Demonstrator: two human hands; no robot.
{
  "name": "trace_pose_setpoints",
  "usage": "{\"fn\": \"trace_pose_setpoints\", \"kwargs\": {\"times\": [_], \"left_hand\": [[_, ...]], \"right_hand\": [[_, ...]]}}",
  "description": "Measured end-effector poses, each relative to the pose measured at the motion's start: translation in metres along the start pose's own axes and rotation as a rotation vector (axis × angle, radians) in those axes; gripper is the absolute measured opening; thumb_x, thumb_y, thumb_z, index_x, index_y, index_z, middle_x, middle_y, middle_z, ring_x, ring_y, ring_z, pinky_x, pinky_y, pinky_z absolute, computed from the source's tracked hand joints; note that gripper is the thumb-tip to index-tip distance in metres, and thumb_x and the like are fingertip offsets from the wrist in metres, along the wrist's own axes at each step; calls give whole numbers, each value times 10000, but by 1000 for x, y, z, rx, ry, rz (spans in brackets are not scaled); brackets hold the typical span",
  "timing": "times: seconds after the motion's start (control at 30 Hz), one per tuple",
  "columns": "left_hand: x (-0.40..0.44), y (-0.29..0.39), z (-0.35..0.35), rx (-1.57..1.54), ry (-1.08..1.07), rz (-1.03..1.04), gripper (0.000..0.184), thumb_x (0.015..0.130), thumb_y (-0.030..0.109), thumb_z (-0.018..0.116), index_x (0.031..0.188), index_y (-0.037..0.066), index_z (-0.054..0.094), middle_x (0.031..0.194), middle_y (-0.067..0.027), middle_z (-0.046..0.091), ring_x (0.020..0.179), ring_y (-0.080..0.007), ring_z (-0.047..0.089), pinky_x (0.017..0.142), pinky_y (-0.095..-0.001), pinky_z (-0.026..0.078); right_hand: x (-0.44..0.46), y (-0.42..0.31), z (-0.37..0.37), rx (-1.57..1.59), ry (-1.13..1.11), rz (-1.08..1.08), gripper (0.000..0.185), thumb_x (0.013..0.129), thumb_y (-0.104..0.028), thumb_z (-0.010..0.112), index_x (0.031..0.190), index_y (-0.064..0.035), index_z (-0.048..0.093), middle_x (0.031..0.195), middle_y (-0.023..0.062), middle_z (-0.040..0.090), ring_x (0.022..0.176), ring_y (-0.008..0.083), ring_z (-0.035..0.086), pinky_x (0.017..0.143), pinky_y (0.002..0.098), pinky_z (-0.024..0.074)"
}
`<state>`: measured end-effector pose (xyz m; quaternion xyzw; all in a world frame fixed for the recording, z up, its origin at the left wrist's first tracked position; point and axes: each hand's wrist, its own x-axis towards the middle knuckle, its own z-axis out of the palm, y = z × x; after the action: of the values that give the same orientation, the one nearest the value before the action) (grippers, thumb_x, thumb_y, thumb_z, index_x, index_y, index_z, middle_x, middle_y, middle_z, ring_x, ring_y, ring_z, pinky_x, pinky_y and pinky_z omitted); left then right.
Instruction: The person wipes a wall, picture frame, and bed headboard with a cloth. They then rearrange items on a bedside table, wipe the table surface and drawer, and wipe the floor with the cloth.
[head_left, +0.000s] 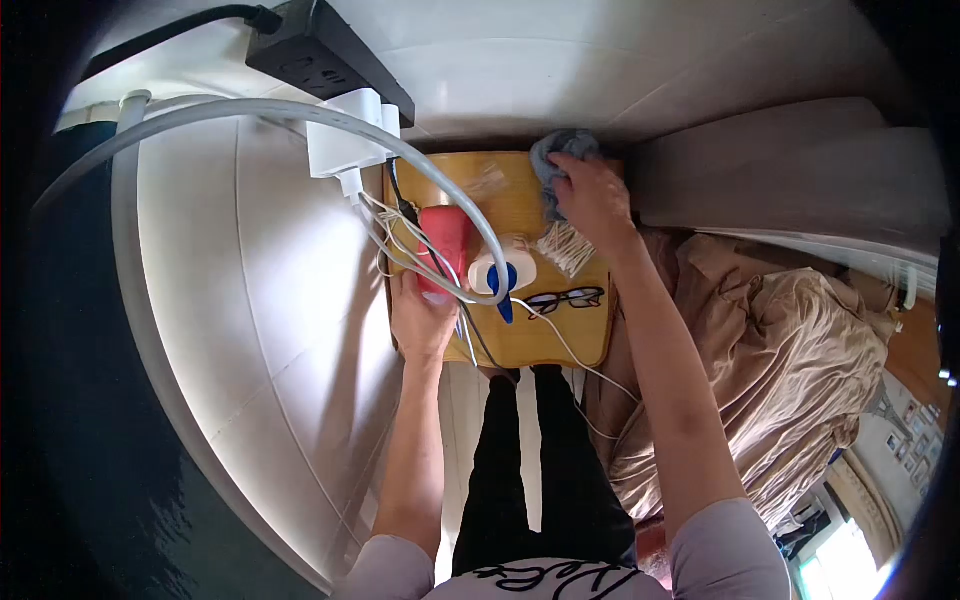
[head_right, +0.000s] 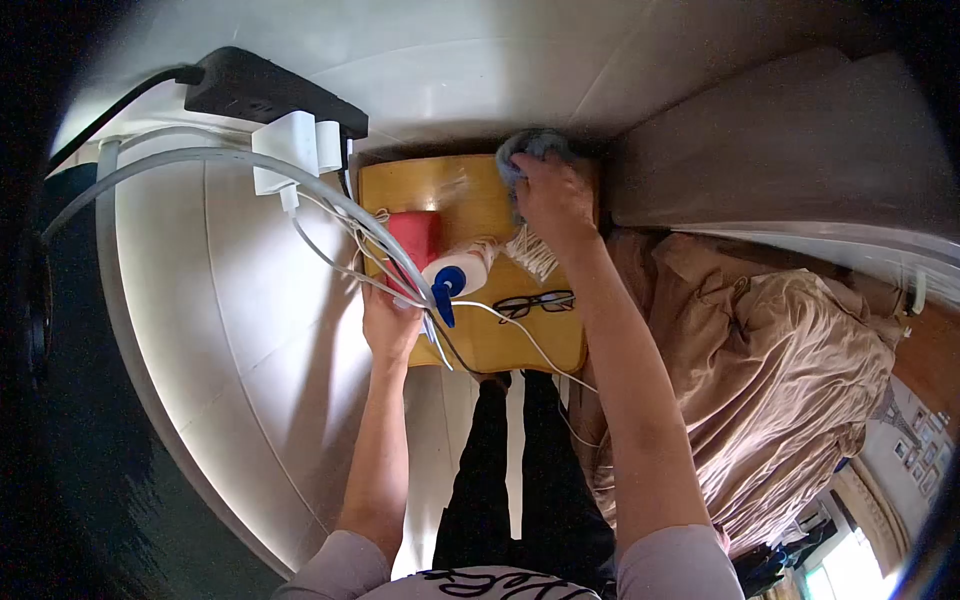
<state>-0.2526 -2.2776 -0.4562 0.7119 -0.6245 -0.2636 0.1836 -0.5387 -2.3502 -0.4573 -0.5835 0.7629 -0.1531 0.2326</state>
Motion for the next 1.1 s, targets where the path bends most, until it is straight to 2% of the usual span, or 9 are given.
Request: {"fn": "trace_pose_setpoints", "kwargs": {"times": [0.07, 0.2, 0.37, 0.47, 0.63, 0.73, 0.87, 1.0, 1.1], "left_hand": [[-1, 8, -6, 108, -68, -73, 648, 723, 400, 852, 1192, 18, 617, 1172, -193, 609, 1114, -412, 596, 930, -486, 500], [-2, 1, -3, 118, -64, -95, 661, 720, 379, 851, 1215, 14, 608, 1145, -181, 614, 1091, -409, 605, 910, -485, 509], [-18, -17, 2, -26, 58, -78, 658, 703, 343, 856, 1216, 9, 613, 1116, -176, 614, 1063, -394, 615, 888, -483, 514], [-33, -23, 4, -83, 49, -207, 650, 684, 292, 862, 1219, 11, 622, 1106, -168, 608, 1034, -362, 622, 888, -447, 521], [-51, -40, 5, -180, 49, -204, 573, 750, 180, 879, 1208, -21, 599, 1104, -123, 579, 1003, -220, 642, 829, -337, 544], [-55, -32, 1, -249, 69, -141, 608, 746, 138, 888, 1243, -32, 582, 1142, -100, 557, 1040, -185, 625, 859, -327, 548], [-60, -31, -3, -443, 133, -201, 637, 743, 141, 894, 1265, -30, 573, 1161, -78, 540, 1055, -178, 618, 883, -332, 549], [-69, -33, -10, -426, 119, -165, 628, 740, 144, 898, 1254, -29, 580, 1161, -67, 539, 1055, -169, 612, 880, -323, 544], [-80, -39, -9, -461, 129, -210, 628, 714, 152, 886, 1245, -12, 594, 1155, -89, 549, 1038, -191, 615, 854, -325, 542]], "right_hand": [[7, -21, 25, -1, 3, -57, 381, 889, -204, 632, 1265, -209, 691, 1181, 180, 652, 1096, 392, 620, 951, 469, 517], [19, -42, 49, -167, -182, -202, 383, 892, -152, 627, 1258, -238, 702, 1306, 137, 608, 1178, 361, 587, 953, 464, 530], [14, -31, 33, -224, -273, -401, 344, 876, -128, 662, 1197, -228, 732, 1193, 126, 629, 1204, 330, 568, 936, 481, 518], [7, -17, 31, -32, -553, -538, 344, 874, -111, 674, 1194, -219, 737, 1153, 128, 640, 1136, 331, 602, 923, 463, 525], [39, -19, 47, 523, -372, -330, 348, 857, -120, 680, 1189, -207, 738, 1247, 111, 631, 1131, 375, 607, 970, 470, 509], [48, -44, 77, 158, -290, -454, 376, 857, -150, 690, 1230, -194, 710, 1291, 116, 625, 1103, 387, 622, 989, 468, 505], [66, -69, 110, 88, -280, -700, 360, 881, -156, 676, 1239, -174, 706, 1149, 213, 663, 1082, 385, 629, 1037, 472, 475], [85, -111, 105, 220, -359, -697, 350, 881, -164, 674, 1228, -188, 712, 1233, 203, 658, 1161, 383, 603, 1089, 474, 449], [80, -130, 116, -263, -472, -816, 337, 872, -188, 690, 1206, -215, 722, 1231, 161, 671, 1243, 357, 559, 1085, 474, 454]]}}
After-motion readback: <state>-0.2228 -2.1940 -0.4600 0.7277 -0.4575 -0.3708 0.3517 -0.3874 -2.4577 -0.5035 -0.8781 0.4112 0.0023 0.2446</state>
